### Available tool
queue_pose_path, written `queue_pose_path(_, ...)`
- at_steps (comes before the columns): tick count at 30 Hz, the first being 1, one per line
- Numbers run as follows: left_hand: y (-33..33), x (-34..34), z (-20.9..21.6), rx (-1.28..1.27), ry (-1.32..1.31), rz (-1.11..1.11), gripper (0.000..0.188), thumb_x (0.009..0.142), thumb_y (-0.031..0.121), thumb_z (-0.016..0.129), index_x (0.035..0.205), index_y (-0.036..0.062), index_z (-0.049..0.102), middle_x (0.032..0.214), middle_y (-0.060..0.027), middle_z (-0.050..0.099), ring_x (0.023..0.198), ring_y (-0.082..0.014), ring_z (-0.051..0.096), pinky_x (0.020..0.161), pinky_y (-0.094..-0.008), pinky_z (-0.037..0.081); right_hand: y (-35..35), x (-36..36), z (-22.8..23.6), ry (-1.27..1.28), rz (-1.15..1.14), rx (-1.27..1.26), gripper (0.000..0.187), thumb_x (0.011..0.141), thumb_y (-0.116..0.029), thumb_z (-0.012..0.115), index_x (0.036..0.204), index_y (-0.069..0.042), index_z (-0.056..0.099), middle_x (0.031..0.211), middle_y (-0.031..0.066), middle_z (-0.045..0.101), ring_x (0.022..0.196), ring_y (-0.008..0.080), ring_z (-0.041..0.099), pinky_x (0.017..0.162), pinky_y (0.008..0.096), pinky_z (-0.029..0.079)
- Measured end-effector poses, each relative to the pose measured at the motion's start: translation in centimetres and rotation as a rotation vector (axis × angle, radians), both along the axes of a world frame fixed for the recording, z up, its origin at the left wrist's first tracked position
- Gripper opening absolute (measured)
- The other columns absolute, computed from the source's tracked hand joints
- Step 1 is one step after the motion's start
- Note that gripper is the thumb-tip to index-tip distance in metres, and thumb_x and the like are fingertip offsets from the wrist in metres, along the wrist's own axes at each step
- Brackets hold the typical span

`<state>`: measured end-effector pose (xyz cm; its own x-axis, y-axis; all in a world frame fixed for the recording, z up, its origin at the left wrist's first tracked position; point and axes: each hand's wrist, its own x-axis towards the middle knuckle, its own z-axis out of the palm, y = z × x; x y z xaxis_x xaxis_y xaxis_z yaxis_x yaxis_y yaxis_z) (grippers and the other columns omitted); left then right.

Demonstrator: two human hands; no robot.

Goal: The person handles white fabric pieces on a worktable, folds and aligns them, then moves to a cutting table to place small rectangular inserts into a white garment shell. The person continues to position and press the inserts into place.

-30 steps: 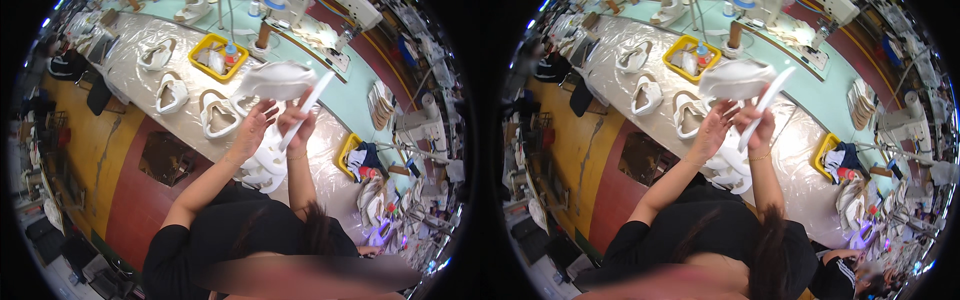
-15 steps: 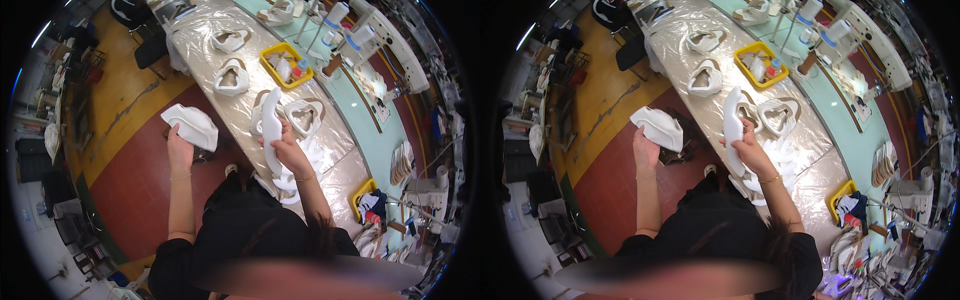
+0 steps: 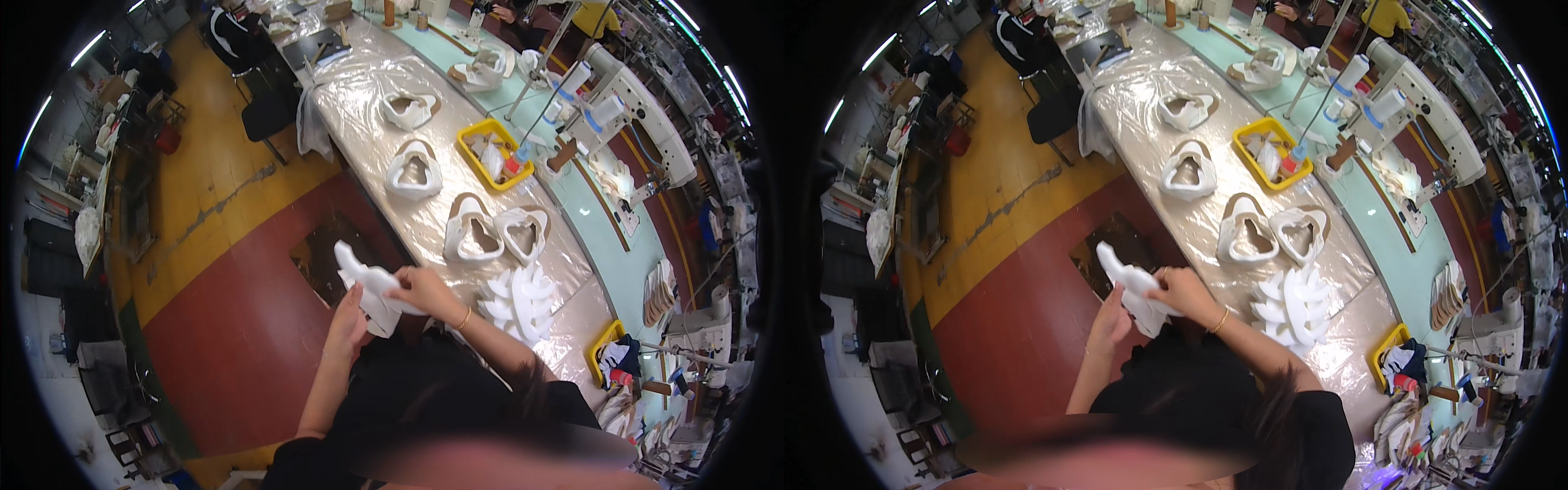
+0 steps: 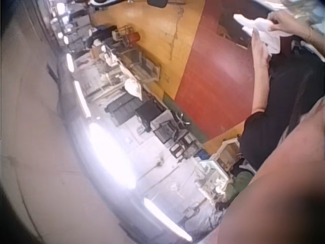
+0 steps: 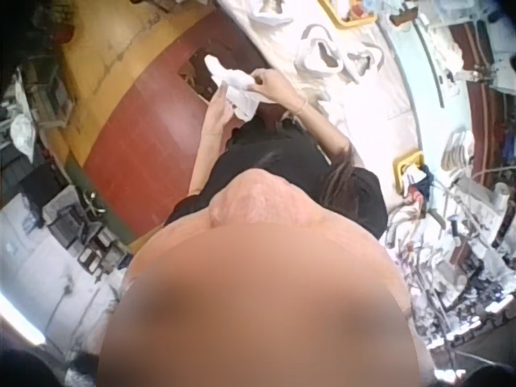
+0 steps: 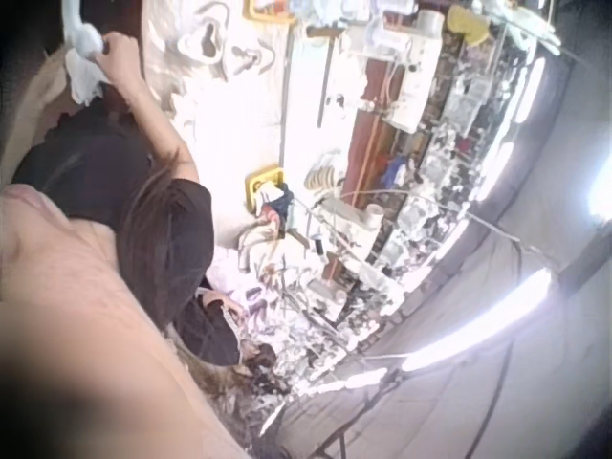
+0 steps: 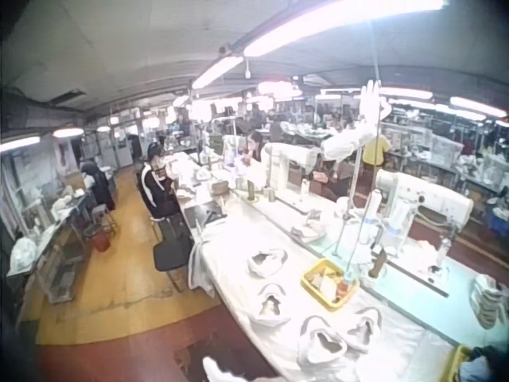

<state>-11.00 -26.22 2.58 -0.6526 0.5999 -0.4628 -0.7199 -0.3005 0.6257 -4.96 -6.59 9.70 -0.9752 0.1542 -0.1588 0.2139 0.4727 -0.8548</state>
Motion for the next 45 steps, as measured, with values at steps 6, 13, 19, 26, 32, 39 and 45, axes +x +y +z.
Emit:
queue_pose_path(6,-0.5,-1.4,1.5,0.074,-0.054,0.067,0.047,0.099,0.035,0.059,0.135,0.0063,0.049,0.127,-0.0072,0.059,0.119,-0.022,0.054,0.106,-0.0412,0.04,-2.3,-0.1,0.2,-0.013,0.068,-0.149,0.049,0.08,-0.037,0.078,0.106,0.003,0.069,0.085,0.0197,0.072,0.077,0.0301,0.072,0.072,0.0365,0.055)
queue_pose_path(13,0.2,-3.2,2.0,0.003,-0.119,0.042,0.047,0.1,0.035,0.056,0.133,0.0033,0.05,0.128,-0.0077,0.059,0.12,-0.0217,0.054,0.105,-0.0411,0.04,-2.7,-0.6,0.0,-0.032,0.031,-0.124,0.043,0.081,-0.031,0.076,0.109,0.001,0.069,0.089,0.0189,0.071,0.079,0.0318,0.07,0.072,0.0386,0.054)
queue_pose_path(19,1.1,-3.9,4.0,0.124,-0.174,-0.074,0.044,0.1,0.029,0.053,0.136,0.0032,0.049,0.13,-0.0081,0.059,0.119,-0.0217,0.055,0.1,-0.0416,0.039,-2.2,-0.5,0.6,0.413,0.158,0.34,0.027,0.077,-0.023,0.076,0.099,-0.012,0.066,0.087,0.0043,0.063,0.084,0.0219,0.063,0.078,0.0354,0.042)
queue_pose_path(26,2.6,-5.0,6.2,0.148,-0.259,-0.233,0.037,0.102,0.023,0.048,0.133,0.0027,0.052,0.126,-0.0068,0.061,0.118,-0.019,0.057,0.102,-0.0378,0.043,0.7,-1.1,4.7,0.319,0.176,0.508,0.059,0.068,-0.03,0.083,0.122,-0.018,0.06,0.125,0.0003,0.056,0.12,0.0206,0.051,0.095,0.042,0.038)
queue_pose_path(32,4.0,-5.1,6.1,0.111,-0.22,-0.365,0.036,0.104,0.024,0.042,0.131,0.0032,0.052,0.127,-0.0099,0.06,0.119,-0.0207,0.057,0.102,-0.0393,0.045,2.0,-1.3,5.7,0.291,0.408,0.59,0.079,0.068,-0.034,0.083,0.138,-0.017,0.05,0.149,0.0043,0.045,0.144,0.0222,0.032,0.114,0.0508,0.028)
queue_pose_path(39,5.2,-4.9,7.4,0.223,-0.32,-0.382,0.056,0.104,0.05,0.036,0.135,0.0041,0.046,0.132,-0.011,0.056,0.123,-0.0239,0.054,0.103,-0.0406,0.043,2.8,-1.0,5.7,0.211,0.332,0.515,0.072,0.07,-0.034,0.082,0.132,-0.012,0.056,0.137,0.0047,0.057,0.132,0.0211,0.048,0.109,0.0457,0.034)
queue_pose_path(45,4.2,-5.1,5.5,0.102,-0.225,-0.208,0.057,0.102,0.051,0.041,0.138,0.0073,0.044,0.129,-0.0161,0.058,0.119,-0.0296,0.056,0.102,-0.0458,0.043,5.6,0.0,10.0,0.653,-0.083,0.584,0.062,0.065,-0.028,0.087,0.12,-0.01,0.063,0.118,0.0044,0.067,0.114,0.0214,0.061,0.101,0.0427,0.04)
